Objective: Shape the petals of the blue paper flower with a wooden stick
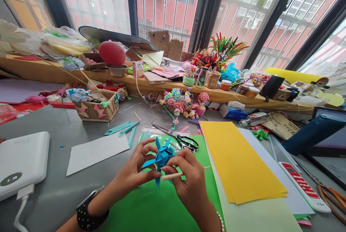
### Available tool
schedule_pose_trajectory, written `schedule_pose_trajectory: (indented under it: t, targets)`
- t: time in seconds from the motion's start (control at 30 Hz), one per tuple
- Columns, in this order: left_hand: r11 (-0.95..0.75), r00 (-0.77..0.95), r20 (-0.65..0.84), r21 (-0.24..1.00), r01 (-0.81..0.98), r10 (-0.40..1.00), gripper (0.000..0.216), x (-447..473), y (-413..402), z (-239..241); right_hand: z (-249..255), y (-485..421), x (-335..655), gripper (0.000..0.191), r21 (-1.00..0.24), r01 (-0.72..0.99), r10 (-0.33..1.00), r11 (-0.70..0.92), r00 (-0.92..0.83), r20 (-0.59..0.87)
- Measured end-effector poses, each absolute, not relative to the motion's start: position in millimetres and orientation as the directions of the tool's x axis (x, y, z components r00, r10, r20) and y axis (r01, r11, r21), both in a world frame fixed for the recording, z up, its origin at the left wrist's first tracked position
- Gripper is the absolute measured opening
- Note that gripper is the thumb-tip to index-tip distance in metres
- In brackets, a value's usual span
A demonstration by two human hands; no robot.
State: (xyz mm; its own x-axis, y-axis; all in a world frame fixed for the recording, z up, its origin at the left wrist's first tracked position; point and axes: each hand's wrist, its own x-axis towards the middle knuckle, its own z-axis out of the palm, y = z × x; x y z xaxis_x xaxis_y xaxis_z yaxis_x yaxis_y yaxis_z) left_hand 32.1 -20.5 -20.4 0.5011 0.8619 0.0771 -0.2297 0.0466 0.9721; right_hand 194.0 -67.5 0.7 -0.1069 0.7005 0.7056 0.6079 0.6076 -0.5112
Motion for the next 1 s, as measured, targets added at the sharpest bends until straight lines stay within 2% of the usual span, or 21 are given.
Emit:
schedule_pose_trajectory:
  t: [0.07, 0.17, 0.4, 0.57, 0.63, 0.7, 0.83, 0.9, 1.0]
  targets:
    - [-0.039, 0.504, 0.143, 0.977, -0.211, 0.852, 0.078, 29.7, -21.2, -20.5, 0.3, -68.3, 193.0, 0.01, -0.514, 0.589, 0.7, 0.623, -0.128, 0.702]
    - [-0.058, 0.544, 0.161, 0.978, -0.201, 0.823, 0.09, 26.5, -22.2, -19.9, -1.0, -68.2, 191.4, 0.01, -0.517, 0.561, 0.697, 0.646, -0.159, 0.699]
    - [-0.055, 0.585, 0.201, 0.965, -0.258, 0.786, 0.073, 25.3, -21.3, -16.1, -0.8, -69.5, 189.8, 0.005, -0.502, 0.544, 0.678, 0.672, -0.18, 0.713]
    - [-0.035, 0.551, 0.161, 0.972, -0.231, 0.819, 0.084, 24.0, -21.6, -13.2, -3.2, -75.1, 197.3, 0.022, -0.635, 0.482, 0.733, 0.603, -0.022, 0.68]
    - [-0.02, 0.53, 0.126, 0.979, -0.201, 0.838, 0.081, 23.0, -22.3, -12.5, -6.6, -75.8, 203.8, 0.034, -0.678, 0.407, 0.734, 0.613, 0.026, 0.679]
    - [-0.008, 0.509, 0.111, 0.98, -0.199, 0.854, 0.075, 22.2, -22.9, -12.1, -9.2, -75.2, 210.4, 0.036, -0.71, 0.379, 0.758, 0.593, 0.034, 0.651]
    - [0.004, 0.508, 0.094, 0.982, -0.189, 0.856, 0.049, 22.4, -22.3, -10.6, -6.3, -72.0, 215.8, 0.045, -0.681, 0.533, 0.792, 0.503, 0.031, 0.61]
    - [0.016, 0.505, 0.068, 0.987, -0.161, 0.86, 0.043, 23.0, -20.7, -9.9, -2.1, -70.5, 214.2, 0.056, -0.65, 0.585, 0.783, 0.486, 0.039, 0.621]
    - [0.062, 0.483, 0.015, 0.988, -0.143, 0.876, 0.043, 23.5, -17.2, -10.2, 1.5, -68.2, 210.3, 0.04, -0.607, 0.632, 0.79, 0.481, -0.012, 0.612]
